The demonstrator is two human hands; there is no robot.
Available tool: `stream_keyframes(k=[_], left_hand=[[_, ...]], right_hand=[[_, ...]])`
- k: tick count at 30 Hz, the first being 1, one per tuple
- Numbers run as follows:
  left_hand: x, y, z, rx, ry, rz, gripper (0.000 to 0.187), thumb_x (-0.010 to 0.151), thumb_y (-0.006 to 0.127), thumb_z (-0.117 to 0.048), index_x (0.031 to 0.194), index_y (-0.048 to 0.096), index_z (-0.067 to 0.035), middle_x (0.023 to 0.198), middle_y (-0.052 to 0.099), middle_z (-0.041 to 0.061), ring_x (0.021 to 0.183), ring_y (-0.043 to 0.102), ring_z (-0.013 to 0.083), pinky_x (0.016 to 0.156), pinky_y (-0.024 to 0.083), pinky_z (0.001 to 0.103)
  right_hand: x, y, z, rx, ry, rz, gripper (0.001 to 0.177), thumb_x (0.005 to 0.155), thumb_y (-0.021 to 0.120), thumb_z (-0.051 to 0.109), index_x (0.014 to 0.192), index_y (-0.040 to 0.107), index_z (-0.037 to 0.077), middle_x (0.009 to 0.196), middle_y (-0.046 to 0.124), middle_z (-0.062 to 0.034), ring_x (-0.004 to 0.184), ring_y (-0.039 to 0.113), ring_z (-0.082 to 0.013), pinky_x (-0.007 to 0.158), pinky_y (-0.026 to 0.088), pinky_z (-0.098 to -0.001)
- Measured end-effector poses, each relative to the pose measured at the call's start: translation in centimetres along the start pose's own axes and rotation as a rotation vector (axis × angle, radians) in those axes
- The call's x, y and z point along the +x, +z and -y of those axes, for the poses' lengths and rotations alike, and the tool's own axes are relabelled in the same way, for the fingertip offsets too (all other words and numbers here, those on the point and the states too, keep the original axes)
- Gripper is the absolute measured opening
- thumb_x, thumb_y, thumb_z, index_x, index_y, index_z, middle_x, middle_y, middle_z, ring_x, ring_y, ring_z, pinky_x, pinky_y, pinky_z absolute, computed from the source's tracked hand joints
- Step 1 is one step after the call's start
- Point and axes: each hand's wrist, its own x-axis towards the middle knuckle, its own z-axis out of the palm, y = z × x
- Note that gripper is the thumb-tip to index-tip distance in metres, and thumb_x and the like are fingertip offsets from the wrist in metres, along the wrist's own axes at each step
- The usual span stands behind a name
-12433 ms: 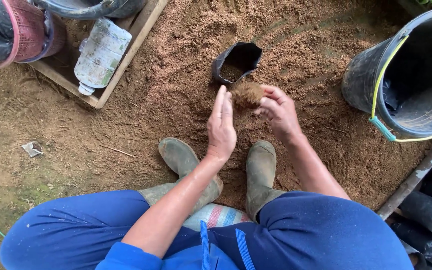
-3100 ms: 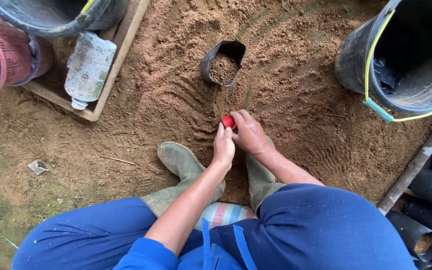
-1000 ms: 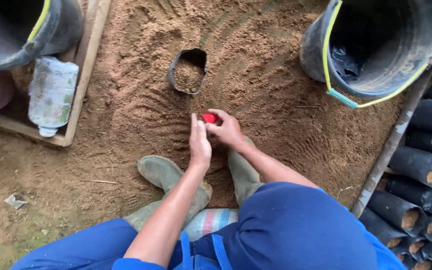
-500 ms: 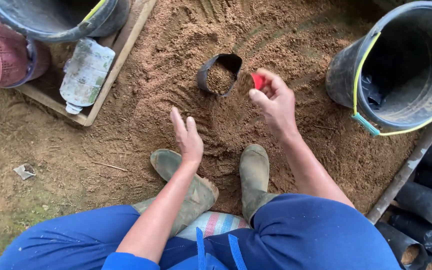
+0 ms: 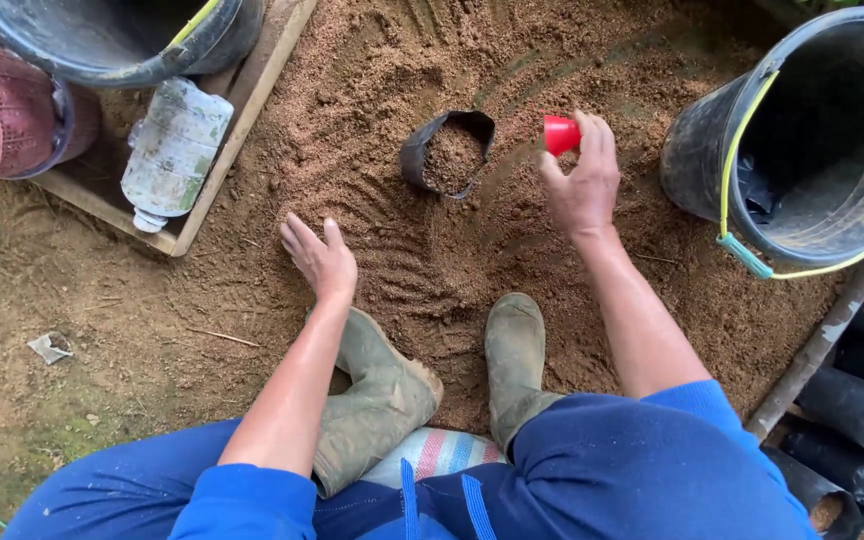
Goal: The person sits on the ground and fills a black planting pouch with soil using their hands. They then place the filled pouch into a bucket and repeat the process with another pouch.
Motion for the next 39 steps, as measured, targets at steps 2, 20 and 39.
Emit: stream_keyframes(k=[2, 20, 39], left_hand=[[1.9, -0.2, -0.2, 0.061, -0.011, 0.0, 0.075, 0.109, 0.031, -0.048, 0.166, 0.009, -0.005, 0.169, 0.006, 0.028, 0.156, 0.003, 0.0433, 0.125, 0.005, 0.061], [-7.3, 9.4, -0.1, 0.077, 0.456, 0.447, 0.062, 0.113, 0.027, -0.038, 0.158, 0.03, 0.004, 0.161, 0.03, 0.033, 0.151, 0.019, 0.0523, 0.123, 0.014, 0.065], [-18.4, 5.1, -7.3, -0.568, -0.21, 0.538, 0.076, 0.108, 0.031, -0.047, 0.16, 0.014, 0.006, 0.165, 0.014, 0.035, 0.155, 0.011, 0.0443, 0.129, 0.008, 0.051]], right_hand=[[-0.3, 1.9, -3.1, -0.075, 0.04, 0.061, 0.06, 0.091, 0.078, 0.0, 0.143, 0.05, -0.004, 0.132, 0.052, -0.0247, 0.119, 0.059, -0.0392, 0.1, 0.06, -0.041], [-13.2, 8.1, 2.3, -0.131, -0.228, 0.269, 0.063, 0.076, 0.079, 0.019, 0.134, 0.06, 0.004, 0.124, 0.056, -0.0225, 0.107, 0.068, -0.0419, 0.085, 0.062, -0.0435], [-19.8, 6.1, 1.7, -0.028, 0.147, 0.439, 0.062, 0.077, 0.081, 0.044, 0.131, 0.064, 0.018, 0.119, 0.063, -0.0098, 0.104, 0.071, -0.0345, 0.085, 0.061, -0.0468]])
